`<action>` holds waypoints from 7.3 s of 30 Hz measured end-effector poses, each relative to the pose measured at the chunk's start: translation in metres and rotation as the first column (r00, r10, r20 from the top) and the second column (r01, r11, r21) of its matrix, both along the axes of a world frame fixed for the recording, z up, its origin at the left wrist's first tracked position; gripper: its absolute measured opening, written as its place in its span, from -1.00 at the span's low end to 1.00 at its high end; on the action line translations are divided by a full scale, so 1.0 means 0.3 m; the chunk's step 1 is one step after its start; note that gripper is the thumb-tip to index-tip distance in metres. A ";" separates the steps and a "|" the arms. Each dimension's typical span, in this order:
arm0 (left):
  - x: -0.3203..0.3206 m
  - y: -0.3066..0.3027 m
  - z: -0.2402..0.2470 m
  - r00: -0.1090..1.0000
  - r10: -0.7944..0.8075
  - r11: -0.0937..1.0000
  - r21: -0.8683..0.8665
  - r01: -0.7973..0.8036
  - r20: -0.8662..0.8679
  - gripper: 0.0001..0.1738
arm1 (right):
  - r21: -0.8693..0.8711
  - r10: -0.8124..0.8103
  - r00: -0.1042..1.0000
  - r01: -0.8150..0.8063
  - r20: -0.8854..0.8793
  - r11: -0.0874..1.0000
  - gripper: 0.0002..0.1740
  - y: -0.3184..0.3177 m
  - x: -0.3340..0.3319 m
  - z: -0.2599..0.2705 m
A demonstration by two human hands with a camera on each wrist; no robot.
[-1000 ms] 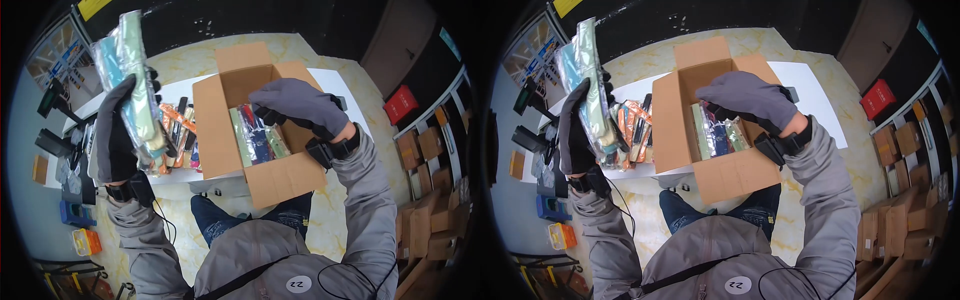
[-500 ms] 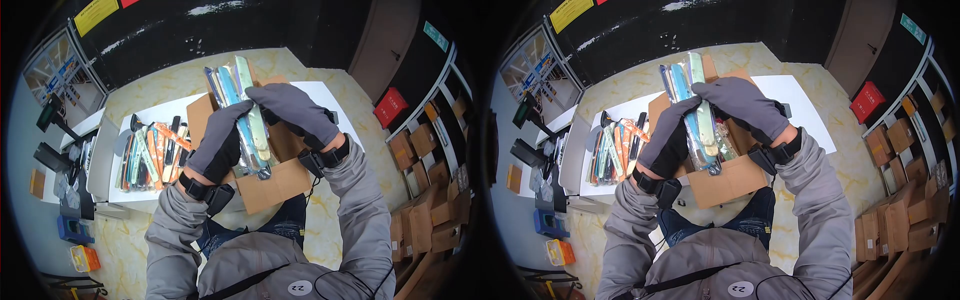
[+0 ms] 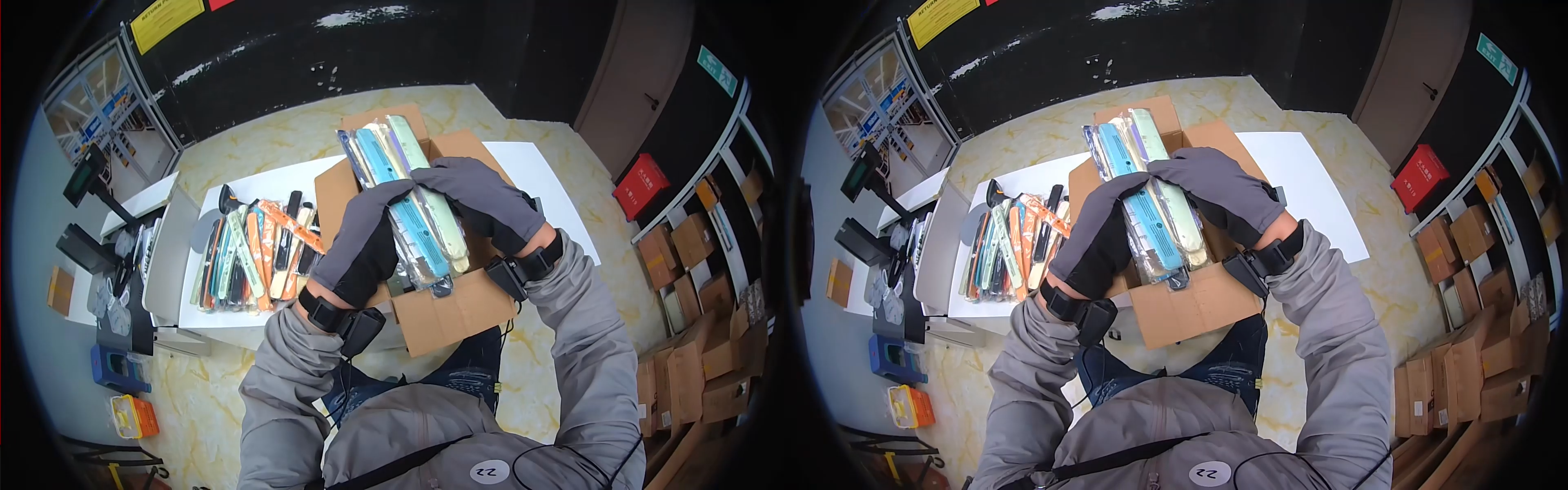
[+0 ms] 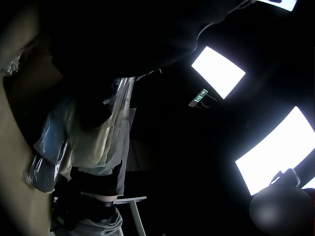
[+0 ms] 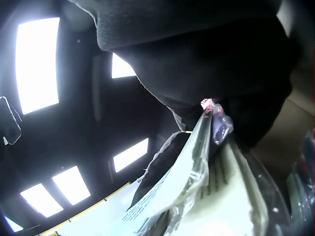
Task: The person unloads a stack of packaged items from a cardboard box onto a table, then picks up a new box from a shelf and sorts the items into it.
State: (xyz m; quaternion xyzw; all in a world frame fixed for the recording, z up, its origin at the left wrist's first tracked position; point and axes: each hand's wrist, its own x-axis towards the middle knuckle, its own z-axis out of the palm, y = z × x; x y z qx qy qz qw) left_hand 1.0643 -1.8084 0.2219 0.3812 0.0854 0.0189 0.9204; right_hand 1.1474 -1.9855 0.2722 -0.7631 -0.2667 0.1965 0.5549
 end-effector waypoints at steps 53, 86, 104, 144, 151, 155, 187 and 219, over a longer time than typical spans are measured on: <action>0.019 -0.005 -0.013 0.999 -0.032 0.996 0.079 0.030 0.024 -0.50 | -0.378 0.056 0.945 0.075 0.324 0.923 -0.36 -0.008 -0.063 0.047; 0.012 0.005 0.008 0.996 0.057 0.998 -0.013 -0.056 0.064 -0.59 | -0.034 -0.170 0.985 0.171 0.043 0.985 -0.43 -0.047 -0.030 -0.003; -0.040 0.083 0.069 0.993 0.005 0.997 -0.077 0.004 0.116 -0.59 | -0.732 0.603 0.436 0.238 0.668 0.639 -0.65 0.024 0.090 -0.083; 0.008 0.027 0.030 0.977 0.196 0.969 0.140 -0.206 0.083 -0.65 | -0.053 -0.177 0.931 0.204 0.319 0.978 -0.39 0.022 -0.107 0.013; 0.009 -0.007 0.016 0.972 0.218 0.971 0.078 -0.225 0.082 -0.59 | -0.014 -0.130 0.882 0.153 0.452 0.988 -0.36 0.038 -0.108 -0.024; 0.016 -0.015 0.005 0.972 0.225 0.970 0.075 -0.230 0.075 -0.58 | -0.114 -0.084 0.904 0.144 0.419 0.983 -0.37 0.026 -0.105 -0.018; -0.018 0.095 0.031 0.987 0.051 0.991 -0.132 -0.031 0.152 -0.49 | -0.387 -0.060 0.815 0.337 0.577 0.858 -0.47 -0.035 -0.012 -0.044; 0.038 0.063 0.002 0.994 0.089 0.996 0.000 -0.089 0.060 -0.61 | -0.240 -0.034 0.944 0.118 0.329 0.964 -0.40 0.068 -0.054 -0.017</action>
